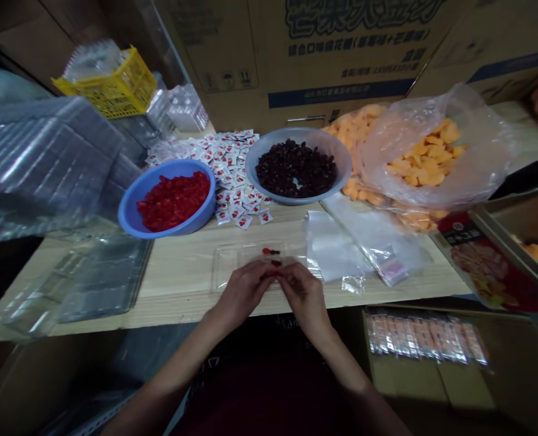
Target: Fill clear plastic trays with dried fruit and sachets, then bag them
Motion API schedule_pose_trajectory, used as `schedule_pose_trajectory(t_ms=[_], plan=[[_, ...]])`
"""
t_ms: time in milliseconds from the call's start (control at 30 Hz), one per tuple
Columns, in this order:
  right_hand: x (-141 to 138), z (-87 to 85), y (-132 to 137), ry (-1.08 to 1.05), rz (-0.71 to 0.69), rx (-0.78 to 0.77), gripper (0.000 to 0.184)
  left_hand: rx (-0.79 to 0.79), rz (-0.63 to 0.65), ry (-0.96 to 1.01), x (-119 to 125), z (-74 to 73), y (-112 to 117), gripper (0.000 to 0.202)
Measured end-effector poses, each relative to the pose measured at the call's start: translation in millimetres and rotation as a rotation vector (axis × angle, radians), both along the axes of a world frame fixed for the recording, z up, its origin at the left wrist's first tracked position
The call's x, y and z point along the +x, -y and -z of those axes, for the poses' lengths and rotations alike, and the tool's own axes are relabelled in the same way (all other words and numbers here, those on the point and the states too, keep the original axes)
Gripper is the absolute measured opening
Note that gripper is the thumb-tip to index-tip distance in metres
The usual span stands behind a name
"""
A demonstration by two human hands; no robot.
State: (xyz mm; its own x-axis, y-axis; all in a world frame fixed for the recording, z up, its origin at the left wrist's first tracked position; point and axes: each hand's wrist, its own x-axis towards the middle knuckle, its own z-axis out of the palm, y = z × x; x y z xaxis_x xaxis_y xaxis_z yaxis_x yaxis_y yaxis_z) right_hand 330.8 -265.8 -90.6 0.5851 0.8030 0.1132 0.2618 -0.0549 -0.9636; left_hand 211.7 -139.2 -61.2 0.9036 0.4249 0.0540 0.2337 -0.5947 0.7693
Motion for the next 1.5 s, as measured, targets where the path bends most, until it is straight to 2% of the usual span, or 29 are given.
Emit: schedule_pose_trajectory(t_ms=[67,133,233,367,433,500,567,633,700,800,867,967,1067,1167,1233,1300,1400,1500], plan=[[-1,6.8,4,0.165,-0.010,-0.033,0.010,0.073,-0.010,-0.017,-3,10.0,5,0.017],[-2,8.0,5,0.340,-0.009,-0.056,0.016,0.123,-0.022,-0.001,-7,11.7,8,0.016],[-2,2.8,5,0.492,-0.020,-0.089,0.021,0.132,-0.044,0.072,-13,-3.4,0,0.016],[-1,-4.7,7,0.497,-0.037,-0.075,0.022,0.208,-0.246,0.110,-14,-31.6,-48,0.016],[0,-6.8,5,0.467,-0.024,-0.041,0.022,0.301,-0.335,0.019,-5,-33.2,-78,0.017],[0,-8.5,2,0.461,-0.012,-0.017,0.020,0.367,-0.393,-0.165,10,-23.4,-102,0.019],[2,-10.0,-3,0.482,0.000,-0.014,0.018,0.398,-0.450,-0.319,27,-7.0,-117,0.023],[4,-11.0,-5,0.503,0.005,-0.029,0.017,0.396,-0.492,-0.368,42,8.2,-126,0.027],[7,-11.2,-4,0.505,-0.004,-0.058,0.019,0.372,-0.495,-0.356,48,16.2,-130,0.024],[9,-10.5,1,0.483,-0.004,-0.091,0.020,0.338,-0.476,-0.347,38,12.8,-129,0.015],[9,-10.4,6,0.457,0.012,-0.095,0.019,0.300,-0.463,-0.289,22,6.3,-118,0.017],[5,-10.9,10,0.423,0.031,-0.080,0.017,0.222,-0.472,-0.148,-5,3.0,-85,0.022],[9,-10.8,2,0.447,0.022,-0.051,0.017,0.254,-0.488,-0.111,-18,10.7,-51,0.021],[28,-9.2,-26,0.559,0.015,-0.028,0.018,0.311,-0.449,-0.143,-17,17.2,-37,0.020],[46,-7.0,-55,0.653,-0.009,-0.049,0.019,0.320,-0.425,-0.150,-14,16.3,-38,0.018],[62,-3.4,-87,0.743,-0.093,-0.111,0.024,0.310,-0.438,-0.119,-13,12.5,-42,0.013],[77,4.1,-131,0.821,-0.237,-0.198,0.034,0.253,-0.485,-0.016,-16,8.2,-47,0.026],[82,8.1,-153,0.830,-0.284,-0.220,0.024,0.207,-0.501,0.058,-24,8.1,-51,0.030]])
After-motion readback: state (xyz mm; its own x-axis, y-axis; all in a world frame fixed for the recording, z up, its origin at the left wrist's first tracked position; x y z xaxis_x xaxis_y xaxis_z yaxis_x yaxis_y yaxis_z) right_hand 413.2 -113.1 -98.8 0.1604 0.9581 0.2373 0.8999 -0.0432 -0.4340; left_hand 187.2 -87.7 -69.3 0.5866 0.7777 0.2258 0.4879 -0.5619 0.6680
